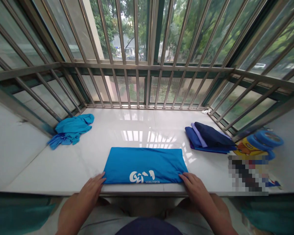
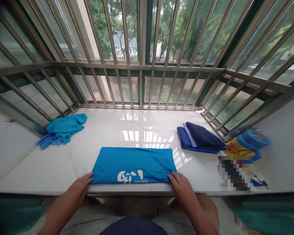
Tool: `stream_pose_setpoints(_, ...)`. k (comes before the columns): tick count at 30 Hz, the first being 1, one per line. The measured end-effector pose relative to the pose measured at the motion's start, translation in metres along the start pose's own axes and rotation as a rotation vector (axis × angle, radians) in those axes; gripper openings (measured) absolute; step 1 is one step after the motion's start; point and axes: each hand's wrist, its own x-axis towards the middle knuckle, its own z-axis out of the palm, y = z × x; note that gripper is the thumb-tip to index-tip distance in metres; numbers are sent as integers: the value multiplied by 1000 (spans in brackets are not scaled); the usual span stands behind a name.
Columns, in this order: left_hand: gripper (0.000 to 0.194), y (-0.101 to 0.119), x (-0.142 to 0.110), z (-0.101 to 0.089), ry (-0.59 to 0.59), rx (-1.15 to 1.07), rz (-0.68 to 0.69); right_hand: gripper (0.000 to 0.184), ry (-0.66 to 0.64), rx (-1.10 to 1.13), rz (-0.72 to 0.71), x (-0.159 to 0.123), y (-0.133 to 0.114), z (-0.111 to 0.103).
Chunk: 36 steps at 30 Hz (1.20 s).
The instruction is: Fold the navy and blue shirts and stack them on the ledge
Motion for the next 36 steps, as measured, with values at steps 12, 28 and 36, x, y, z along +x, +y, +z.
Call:
stream_pose_setpoints(12,37,13,8,4,26,-113,-103,44,-171,-31,678,46,-32,-1)
stream_pose_setpoints(28,35,45,53,6,73,-241,-102,43,-367,251,932,58,45,-7)
stream_pose_setpoints(36,99,30,177,5,-432,-202,-125,90,-442,185,382,137,67,-22)
